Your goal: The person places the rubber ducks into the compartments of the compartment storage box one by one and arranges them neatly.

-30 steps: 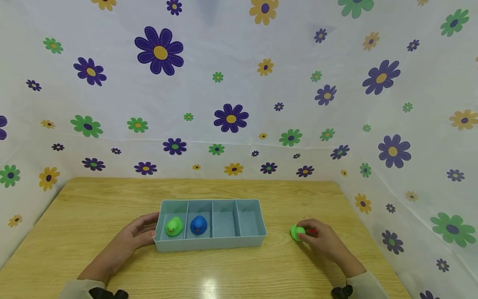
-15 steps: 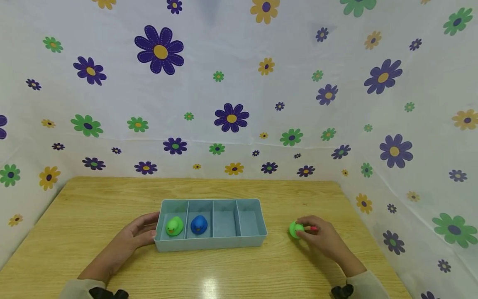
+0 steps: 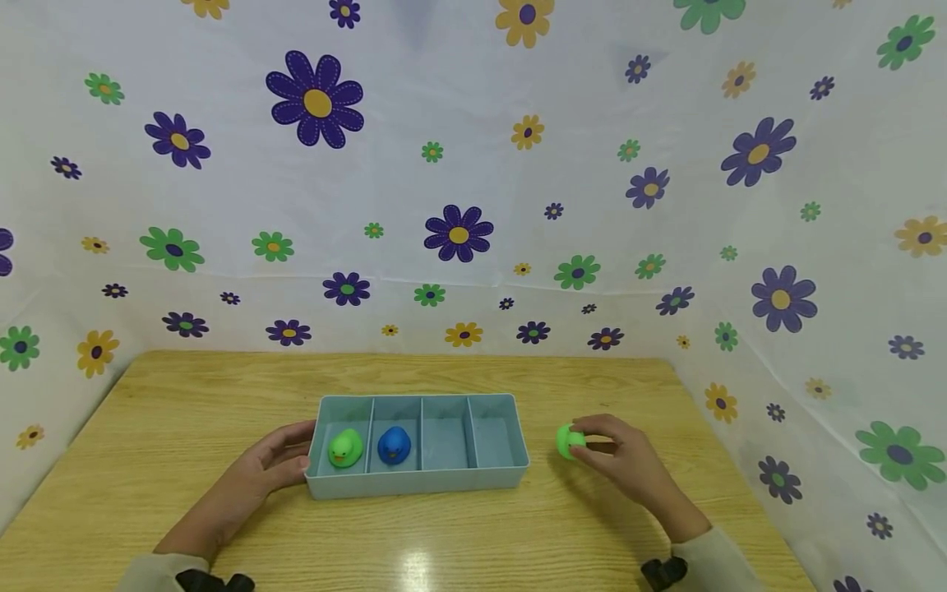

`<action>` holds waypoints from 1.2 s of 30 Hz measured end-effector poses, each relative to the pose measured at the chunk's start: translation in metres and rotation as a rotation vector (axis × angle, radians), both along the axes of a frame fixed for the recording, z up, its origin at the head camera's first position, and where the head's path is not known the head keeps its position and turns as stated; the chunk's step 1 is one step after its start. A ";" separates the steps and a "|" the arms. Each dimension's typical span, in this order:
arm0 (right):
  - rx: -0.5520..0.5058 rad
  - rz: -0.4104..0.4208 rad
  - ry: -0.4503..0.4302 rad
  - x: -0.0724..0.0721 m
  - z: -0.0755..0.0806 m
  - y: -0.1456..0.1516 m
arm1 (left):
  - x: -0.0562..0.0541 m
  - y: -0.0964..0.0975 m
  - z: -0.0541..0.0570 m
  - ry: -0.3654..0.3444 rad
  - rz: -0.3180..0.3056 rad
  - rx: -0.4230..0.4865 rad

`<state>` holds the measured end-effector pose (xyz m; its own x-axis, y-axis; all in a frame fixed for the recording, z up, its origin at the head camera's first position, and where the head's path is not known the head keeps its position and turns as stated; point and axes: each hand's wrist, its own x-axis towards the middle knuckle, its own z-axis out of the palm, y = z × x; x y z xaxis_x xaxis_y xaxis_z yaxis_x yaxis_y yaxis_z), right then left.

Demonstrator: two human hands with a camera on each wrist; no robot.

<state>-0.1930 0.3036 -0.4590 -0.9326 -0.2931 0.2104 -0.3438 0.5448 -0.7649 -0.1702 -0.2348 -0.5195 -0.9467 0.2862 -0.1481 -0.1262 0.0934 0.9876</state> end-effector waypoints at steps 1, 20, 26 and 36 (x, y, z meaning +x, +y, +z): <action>0.001 0.002 -0.008 0.000 0.001 -0.002 | 0.000 0.000 0.000 -0.004 0.001 0.000; 0.020 0.106 -0.001 -0.017 0.018 -0.046 | 0.001 0.000 0.003 0.003 0.002 0.000; 0.045 0.114 0.004 -0.020 0.026 -0.058 | 0.001 0.001 0.003 -0.002 0.010 -0.013; 0.020 0.202 0.006 -0.024 0.045 -0.091 | 0.001 0.001 0.003 -0.004 0.007 -0.008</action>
